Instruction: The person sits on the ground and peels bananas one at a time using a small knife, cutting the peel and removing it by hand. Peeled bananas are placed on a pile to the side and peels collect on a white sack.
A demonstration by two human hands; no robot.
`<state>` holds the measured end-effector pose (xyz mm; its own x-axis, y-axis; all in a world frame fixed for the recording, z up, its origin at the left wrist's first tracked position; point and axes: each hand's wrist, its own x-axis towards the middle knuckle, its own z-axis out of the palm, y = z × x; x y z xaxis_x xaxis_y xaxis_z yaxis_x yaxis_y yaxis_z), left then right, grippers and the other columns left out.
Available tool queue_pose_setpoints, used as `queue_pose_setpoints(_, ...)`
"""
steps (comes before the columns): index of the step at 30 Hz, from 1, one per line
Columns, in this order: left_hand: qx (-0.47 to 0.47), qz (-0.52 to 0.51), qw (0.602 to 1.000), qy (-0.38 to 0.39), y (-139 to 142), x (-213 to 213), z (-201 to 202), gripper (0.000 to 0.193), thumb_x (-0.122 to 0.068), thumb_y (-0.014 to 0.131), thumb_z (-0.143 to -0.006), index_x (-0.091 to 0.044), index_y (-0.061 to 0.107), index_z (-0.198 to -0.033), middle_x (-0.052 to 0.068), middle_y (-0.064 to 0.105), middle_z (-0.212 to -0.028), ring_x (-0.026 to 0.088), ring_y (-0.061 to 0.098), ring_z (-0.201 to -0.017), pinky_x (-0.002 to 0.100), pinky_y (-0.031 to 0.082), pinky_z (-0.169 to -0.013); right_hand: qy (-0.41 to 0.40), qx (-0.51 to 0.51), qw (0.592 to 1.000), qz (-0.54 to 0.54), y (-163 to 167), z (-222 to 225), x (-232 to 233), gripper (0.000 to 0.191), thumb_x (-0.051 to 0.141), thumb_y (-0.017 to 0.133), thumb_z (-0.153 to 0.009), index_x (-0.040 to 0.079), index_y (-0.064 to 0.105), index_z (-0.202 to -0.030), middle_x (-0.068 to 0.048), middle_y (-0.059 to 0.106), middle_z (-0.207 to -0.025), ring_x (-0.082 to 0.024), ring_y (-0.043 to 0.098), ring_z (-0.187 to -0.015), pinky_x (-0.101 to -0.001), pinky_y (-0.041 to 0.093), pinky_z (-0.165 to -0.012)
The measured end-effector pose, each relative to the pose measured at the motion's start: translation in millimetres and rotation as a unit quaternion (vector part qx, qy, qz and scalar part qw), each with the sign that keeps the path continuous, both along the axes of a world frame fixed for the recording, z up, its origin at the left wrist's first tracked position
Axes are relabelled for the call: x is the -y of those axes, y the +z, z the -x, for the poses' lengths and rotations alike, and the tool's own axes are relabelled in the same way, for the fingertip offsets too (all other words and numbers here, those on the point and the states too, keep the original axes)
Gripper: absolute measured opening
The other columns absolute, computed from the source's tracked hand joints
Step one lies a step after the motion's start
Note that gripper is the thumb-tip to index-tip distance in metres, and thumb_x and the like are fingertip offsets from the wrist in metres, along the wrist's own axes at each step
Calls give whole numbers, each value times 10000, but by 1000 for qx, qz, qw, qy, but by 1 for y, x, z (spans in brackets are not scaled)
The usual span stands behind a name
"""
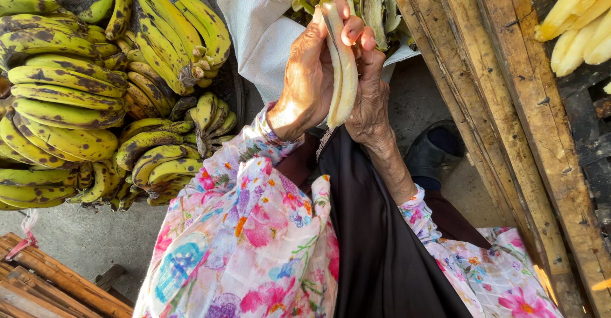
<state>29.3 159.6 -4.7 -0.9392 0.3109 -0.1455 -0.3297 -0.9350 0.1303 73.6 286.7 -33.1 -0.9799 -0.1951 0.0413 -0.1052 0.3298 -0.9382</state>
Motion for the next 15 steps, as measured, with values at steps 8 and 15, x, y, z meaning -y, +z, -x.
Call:
queue_pose_setpoints(8,-21,67,997,43,-4,-1,7,327,-394,474,-1150,-68,504,-1146,77,531,-1030,236,579,-1056,418,516,-1009,-51,-20,982,-180,33,7,14,560,244,651,-1061,84,353,-1507,-194,711,-1202,-448,717,-1038,-489,572,-837)
queue_pose_setpoints(15,-60,220,973,-44,14,2,13,275,-44,607,-1065,-48,535,-1330,97,625,-1311,264,611,-1319,395,518,-1133,-175,-135,919,-325,86,8,11,415,167,740,-1049,71,508,-1380,-107,687,-1192,-350,712,-1071,-430,564,-831)
